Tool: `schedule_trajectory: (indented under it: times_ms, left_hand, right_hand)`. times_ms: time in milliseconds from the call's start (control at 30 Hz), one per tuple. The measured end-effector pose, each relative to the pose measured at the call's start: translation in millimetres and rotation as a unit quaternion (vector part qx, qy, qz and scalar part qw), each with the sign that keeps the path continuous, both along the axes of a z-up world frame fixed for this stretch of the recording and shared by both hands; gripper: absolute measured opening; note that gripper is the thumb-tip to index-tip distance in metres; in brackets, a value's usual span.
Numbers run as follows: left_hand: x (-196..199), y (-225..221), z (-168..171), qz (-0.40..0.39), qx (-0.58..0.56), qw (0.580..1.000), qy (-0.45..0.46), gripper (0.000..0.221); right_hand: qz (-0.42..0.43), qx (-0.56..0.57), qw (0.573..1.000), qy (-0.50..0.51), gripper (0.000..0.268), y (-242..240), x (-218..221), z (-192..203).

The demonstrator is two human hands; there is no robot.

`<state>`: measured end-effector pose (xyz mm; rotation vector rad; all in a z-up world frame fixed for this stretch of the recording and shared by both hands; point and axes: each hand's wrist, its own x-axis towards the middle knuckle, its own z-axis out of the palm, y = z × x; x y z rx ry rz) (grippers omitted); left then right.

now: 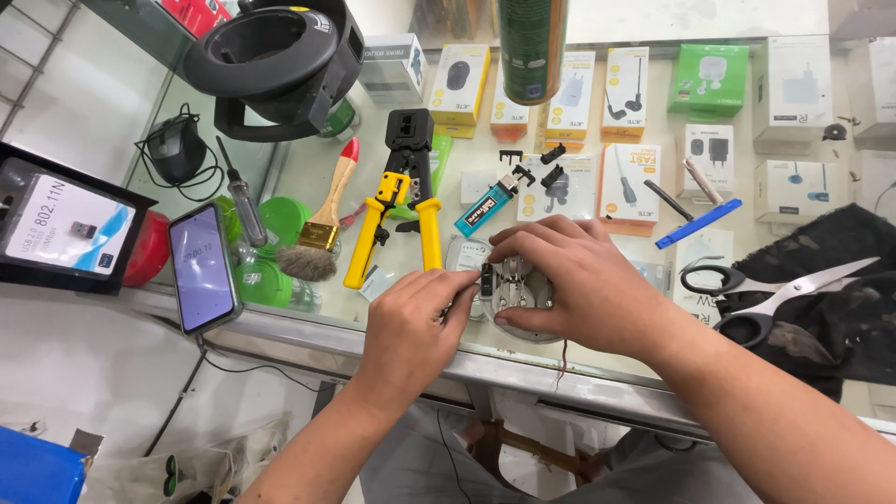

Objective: Preparing and crimping wire terminals onto electrical wires using a crimping tool and a lighter for heat shrink tubing.

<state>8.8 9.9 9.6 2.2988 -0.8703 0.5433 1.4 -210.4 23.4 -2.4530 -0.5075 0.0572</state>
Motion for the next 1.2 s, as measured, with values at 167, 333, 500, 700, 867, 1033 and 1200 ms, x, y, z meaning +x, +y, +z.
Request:
schedule_trajectory:
  times_ms: [167, 333, 500, 700, 867, 1033, 1200]
  left_hand:
    - [4, -1, 1, 0.011, 0.042, 0.997, -0.066, 0.008]
    - [12, 4, -1, 0.029, 0.066, 0.995, -0.072, 0.004]
    - [15, 7, 10, 0.01, 0.051, 0.998, 0.029, 0.01]
    - [20, 10, 12, -0.027, 0.064, 0.994, 0.083, 0.011]
    - [23, 12, 3, -0.029, 0.053, 0.993, 0.098, 0.009]
    - [23, 9, -1, -0.024, 0.057, 0.996, 0.065, 0.008]
    - [26, 16, -3, -0.026, 0.056, 0.994, 0.093, 0.015]
  right_hand:
    - [0.004, 0.005, 1.0, -0.001, 0.049, 1, 0, -1]
    - [0.002, 0.0, 1.0, -0.002, 0.047, 1, -1, 1]
    - [-0.008, 0.011, 1.0, 0.013, 0.051, 2, 0, -2]
    - [0.001, -0.031, 0.998, -0.052, 0.052, 3, -5, -2]
    - [-0.019, -0.078, 0.988, -0.13, 0.047, 10, -12, -5]
    - [-0.056, -0.094, 0.976, -0.189, 0.039, 16, -16, -15]
    - [-0.046, -0.065, 0.986, -0.148, 0.028, 17, -18, -6]
